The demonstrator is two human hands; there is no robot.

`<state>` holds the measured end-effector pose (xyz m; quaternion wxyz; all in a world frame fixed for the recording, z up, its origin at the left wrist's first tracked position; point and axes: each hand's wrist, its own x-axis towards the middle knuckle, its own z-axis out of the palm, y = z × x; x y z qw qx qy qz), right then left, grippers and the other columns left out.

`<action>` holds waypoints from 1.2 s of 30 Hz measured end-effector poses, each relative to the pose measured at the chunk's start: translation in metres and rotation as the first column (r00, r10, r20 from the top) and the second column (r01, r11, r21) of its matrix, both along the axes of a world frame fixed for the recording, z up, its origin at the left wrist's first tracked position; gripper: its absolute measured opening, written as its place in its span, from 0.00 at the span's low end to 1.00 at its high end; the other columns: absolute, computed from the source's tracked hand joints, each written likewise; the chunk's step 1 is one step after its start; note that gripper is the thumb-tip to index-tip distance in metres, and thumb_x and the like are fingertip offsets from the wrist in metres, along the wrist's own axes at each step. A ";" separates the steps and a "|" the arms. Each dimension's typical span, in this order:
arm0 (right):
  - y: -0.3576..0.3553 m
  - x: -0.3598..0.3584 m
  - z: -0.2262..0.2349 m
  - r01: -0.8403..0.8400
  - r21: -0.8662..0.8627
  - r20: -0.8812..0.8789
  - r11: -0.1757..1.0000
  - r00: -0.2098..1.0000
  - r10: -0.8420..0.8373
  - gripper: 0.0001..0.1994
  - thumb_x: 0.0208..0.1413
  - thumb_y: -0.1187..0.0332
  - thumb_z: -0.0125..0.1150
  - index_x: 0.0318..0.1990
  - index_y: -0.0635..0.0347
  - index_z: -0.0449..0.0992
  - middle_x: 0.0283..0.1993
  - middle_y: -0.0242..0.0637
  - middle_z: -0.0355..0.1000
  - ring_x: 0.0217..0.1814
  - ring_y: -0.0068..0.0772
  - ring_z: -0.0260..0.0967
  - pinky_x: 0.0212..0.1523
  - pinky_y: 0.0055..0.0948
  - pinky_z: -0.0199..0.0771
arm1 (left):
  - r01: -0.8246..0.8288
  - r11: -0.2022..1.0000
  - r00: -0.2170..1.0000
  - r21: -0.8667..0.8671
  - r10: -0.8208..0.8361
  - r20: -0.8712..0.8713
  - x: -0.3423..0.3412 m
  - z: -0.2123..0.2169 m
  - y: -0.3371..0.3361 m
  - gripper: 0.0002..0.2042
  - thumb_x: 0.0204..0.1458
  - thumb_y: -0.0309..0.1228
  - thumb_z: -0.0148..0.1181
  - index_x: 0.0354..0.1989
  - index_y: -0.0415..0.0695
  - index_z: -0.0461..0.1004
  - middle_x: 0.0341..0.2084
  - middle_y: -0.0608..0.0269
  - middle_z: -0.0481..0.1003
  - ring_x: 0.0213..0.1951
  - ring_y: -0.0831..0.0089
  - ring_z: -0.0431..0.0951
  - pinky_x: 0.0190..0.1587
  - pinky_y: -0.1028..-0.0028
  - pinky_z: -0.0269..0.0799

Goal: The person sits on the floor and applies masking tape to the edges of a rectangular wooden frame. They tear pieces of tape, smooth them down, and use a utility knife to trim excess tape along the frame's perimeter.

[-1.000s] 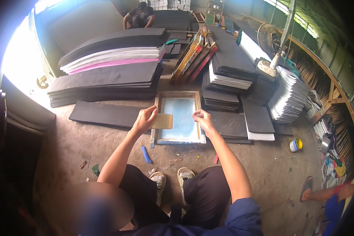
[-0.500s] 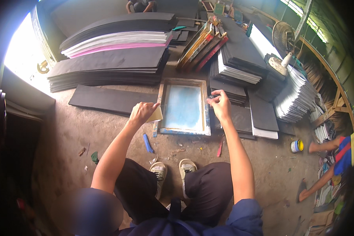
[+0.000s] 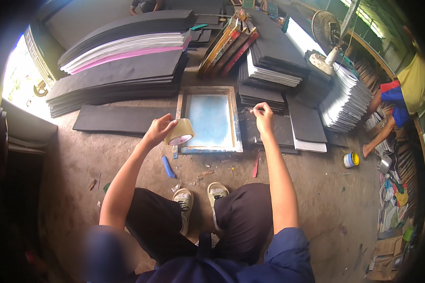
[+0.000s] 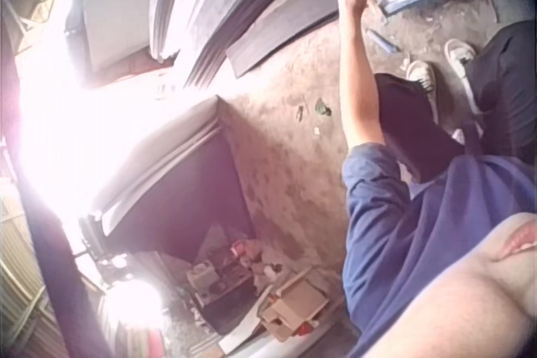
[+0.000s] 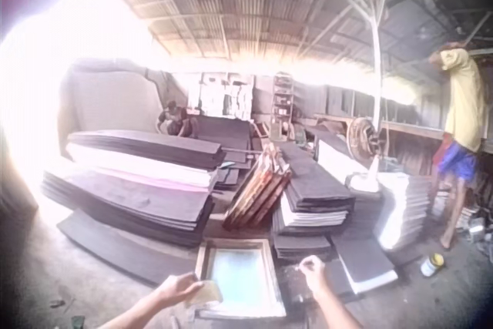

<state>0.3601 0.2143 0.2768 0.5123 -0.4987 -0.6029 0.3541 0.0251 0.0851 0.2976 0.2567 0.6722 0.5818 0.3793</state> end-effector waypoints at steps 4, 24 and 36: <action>0.001 -0.002 0.007 -0.040 0.012 -0.060 0.999 0.997 0.041 0.02 0.53 0.75 0.54 0.32 0.56 0.69 0.30 0.31 0.74 0.35 0.21 0.70 0.40 0.21 0.64 | -0.056 0.991 0.975 0.118 0.080 -0.208 0.001 -0.006 0.003 0.18 0.53 0.48 0.51 0.32 0.42 0.69 0.19 0.48 0.74 0.27 0.50 0.75 0.29 0.60 0.71; 0.028 0.040 -0.005 0.022 -0.045 0.175 0.999 0.985 -0.013 0.05 0.45 0.71 0.62 0.31 0.57 0.78 0.26 0.30 0.75 0.28 0.18 0.69 0.33 0.20 0.65 | -0.103 0.993 0.968 0.061 0.114 -0.224 -0.048 -0.040 0.007 0.23 0.58 0.45 0.44 0.25 0.35 0.72 0.14 0.50 0.70 0.18 0.66 0.69 0.26 0.66 0.67; 0.013 0.001 -0.211 0.300 -0.361 0.437 0.883 0.891 -0.123 0.29 0.41 0.69 0.68 0.49 0.57 0.56 0.30 0.37 0.74 0.37 0.33 0.71 0.41 0.32 0.66 | -0.138 0.984 0.858 -0.111 0.063 -0.510 -0.082 -0.116 0.026 0.24 0.57 0.46 0.43 0.20 0.38 0.72 0.16 0.45 0.70 0.23 0.47 0.72 0.27 0.58 0.68</action>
